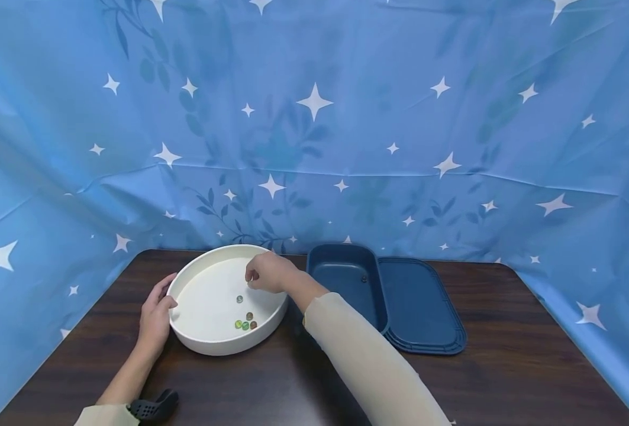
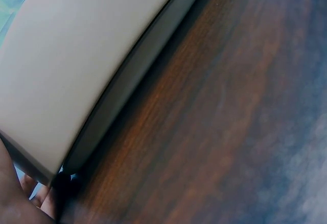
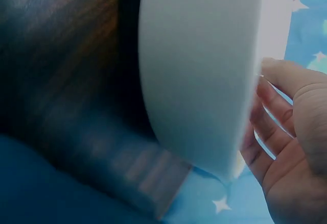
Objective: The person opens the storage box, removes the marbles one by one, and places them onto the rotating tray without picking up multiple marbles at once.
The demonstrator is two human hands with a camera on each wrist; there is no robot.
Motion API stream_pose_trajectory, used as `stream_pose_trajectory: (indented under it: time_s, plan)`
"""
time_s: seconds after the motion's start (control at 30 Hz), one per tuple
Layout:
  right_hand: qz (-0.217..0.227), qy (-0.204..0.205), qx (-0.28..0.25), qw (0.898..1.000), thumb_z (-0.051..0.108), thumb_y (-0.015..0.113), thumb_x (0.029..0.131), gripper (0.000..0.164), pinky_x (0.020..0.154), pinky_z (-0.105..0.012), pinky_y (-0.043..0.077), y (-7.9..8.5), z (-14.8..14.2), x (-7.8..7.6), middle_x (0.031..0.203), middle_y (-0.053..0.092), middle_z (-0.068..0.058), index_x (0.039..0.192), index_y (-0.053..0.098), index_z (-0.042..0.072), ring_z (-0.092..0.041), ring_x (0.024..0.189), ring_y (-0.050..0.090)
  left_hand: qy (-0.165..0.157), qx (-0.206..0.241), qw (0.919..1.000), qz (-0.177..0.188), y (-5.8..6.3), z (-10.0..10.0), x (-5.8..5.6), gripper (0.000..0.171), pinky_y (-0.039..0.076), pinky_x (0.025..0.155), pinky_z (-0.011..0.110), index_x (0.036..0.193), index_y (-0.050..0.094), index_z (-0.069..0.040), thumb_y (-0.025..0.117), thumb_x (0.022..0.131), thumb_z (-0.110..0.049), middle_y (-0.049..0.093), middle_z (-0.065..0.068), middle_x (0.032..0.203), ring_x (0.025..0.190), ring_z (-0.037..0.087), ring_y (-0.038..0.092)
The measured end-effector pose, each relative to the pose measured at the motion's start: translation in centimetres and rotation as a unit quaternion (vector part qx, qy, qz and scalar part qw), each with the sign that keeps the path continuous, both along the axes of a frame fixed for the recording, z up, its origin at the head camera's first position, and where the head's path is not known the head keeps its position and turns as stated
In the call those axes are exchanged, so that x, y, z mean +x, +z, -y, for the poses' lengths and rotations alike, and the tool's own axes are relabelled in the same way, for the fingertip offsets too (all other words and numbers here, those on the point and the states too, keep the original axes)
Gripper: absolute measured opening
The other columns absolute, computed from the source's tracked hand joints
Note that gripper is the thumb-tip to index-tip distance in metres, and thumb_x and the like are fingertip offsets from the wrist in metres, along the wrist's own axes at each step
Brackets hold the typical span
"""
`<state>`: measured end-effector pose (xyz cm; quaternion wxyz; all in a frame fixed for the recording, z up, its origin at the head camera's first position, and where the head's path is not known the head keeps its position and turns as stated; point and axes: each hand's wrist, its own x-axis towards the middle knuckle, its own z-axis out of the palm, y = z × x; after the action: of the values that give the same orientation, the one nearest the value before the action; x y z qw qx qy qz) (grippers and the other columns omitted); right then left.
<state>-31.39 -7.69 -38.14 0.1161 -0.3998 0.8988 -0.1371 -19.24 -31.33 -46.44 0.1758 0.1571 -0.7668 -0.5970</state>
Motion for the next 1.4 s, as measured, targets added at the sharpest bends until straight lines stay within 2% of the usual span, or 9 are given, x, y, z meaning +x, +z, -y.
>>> stream_pose_trajectory:
  time_s: [0.1,0.3,0.43,0.57,0.7,0.83,1.0,1.1,1.4]
  plan:
    - [-0.002,-0.007,0.009,1.000,0.017,0.067,0.095,0.015,0.088,-0.026,0.054,-0.7,0.3,0.0,0.102,0.076,0.002,0.107,0.078,0.016,-0.009,0.094,0.065,-0.003,0.000,1.0000,-0.003,-0.1,-0.1,-0.2,0.067,0.034,0.112,0.044,0.155,0.039,-0.012,0.036,0.090,-0.002,0.037,0.013,0.163,0.148,0.028,0.036]
    - [0.006,-0.023,0.025,0.999,0.016,0.069,0.093,0.013,0.084,-0.024,0.053,-2.1,0.1,0.2,0.095,0.075,0.003,0.102,0.079,0.018,-0.008,0.085,0.062,-0.005,-0.002,1.0000,0.001,-0.2,-0.5,-0.3,0.067,0.034,0.104,0.028,0.155,0.040,-0.014,0.036,0.090,-0.002,0.039,0.011,0.162,0.147,0.026,0.038]
    - [-0.003,-0.024,0.027,0.999,0.018,0.071,0.092,0.010,0.081,-0.023,0.051,-2.5,-0.2,0.1,0.090,0.073,0.006,0.100,0.079,0.019,-0.007,0.081,0.060,-0.011,0.005,0.9999,-0.005,-0.3,-0.7,-0.4,0.067,0.033,0.104,0.026,0.156,0.039,-0.013,0.035,0.090,-0.001,0.040,0.012,0.161,0.147,0.027,0.038]
    - [-0.007,-0.020,0.030,0.999,0.022,0.070,0.093,0.011,0.080,-0.023,0.051,-2.1,-0.6,0.0,0.093,0.073,0.007,0.101,0.078,0.020,-0.006,0.083,0.060,-0.010,0.009,0.9999,-0.006,-0.3,-0.8,-0.5,0.068,0.032,0.107,0.030,0.156,0.038,-0.012,0.035,0.089,0.000,0.040,0.013,0.161,0.148,0.027,0.037]
    - [-0.006,-0.019,0.019,1.000,0.024,0.068,0.095,0.016,0.083,-0.028,0.054,-0.5,-1.5,0.0,0.101,0.074,0.003,0.108,0.077,0.018,-0.009,0.090,0.064,-0.004,0.008,1.0000,-0.004,-0.3,-0.9,-0.5,0.068,0.033,0.110,0.035,0.155,0.039,-0.011,0.035,0.088,0.000,0.040,0.013,0.160,0.147,0.027,0.038]
    - [-0.011,-0.014,-0.014,1.000,0.023,0.068,0.096,0.022,0.093,-0.036,0.054,1.6,-3.4,-0.1,0.104,0.075,-0.001,0.113,0.076,0.012,-0.013,0.095,0.067,-0.001,-0.001,1.0000,-0.006,0.0,-0.8,-0.5,0.067,0.034,0.110,0.036,0.155,0.040,-0.012,0.036,0.088,-0.001,0.040,0.011,0.161,0.147,0.026,0.038]
    - [-0.013,-0.012,-0.060,0.998,0.021,0.069,0.095,0.021,0.085,-0.030,0.057,3.0,-6.6,-0.3,0.099,0.077,-0.001,0.111,0.076,0.009,-0.010,0.089,0.067,0.002,-0.009,1.0000,-0.002,0.3,-0.4,-0.4,0.067,0.033,0.106,0.031,0.155,0.041,-0.012,0.036,0.089,-0.002,0.040,0.010,0.161,0.147,0.026,0.037]
    - [-0.001,-0.012,-0.077,0.997,0.022,0.070,0.094,0.021,0.073,-0.024,0.056,3.1,-8.8,0.1,0.098,0.076,0.000,0.110,0.076,0.010,-0.010,0.084,0.067,0.007,-0.009,0.9999,0.004,0.3,-0.2,-0.3,0.067,0.033,0.103,0.026,0.155,0.041,-0.013,0.036,0.089,-0.002,0.041,0.009,0.161,0.147,0.024,0.038]
    - [0.070,0.002,-0.082,0.994,0.025,0.071,0.093,0.025,0.074,-0.022,0.054,1.3,-15.1,2.1,0.108,0.075,-0.002,0.115,0.073,0.012,-0.012,0.088,0.069,0.008,-0.001,0.9999,0.007,0.1,0.0,0.0,0.068,0.032,0.103,0.024,0.155,0.040,-0.013,0.035,0.089,-0.001,0.040,0.011,0.161,0.147,0.025,0.037]
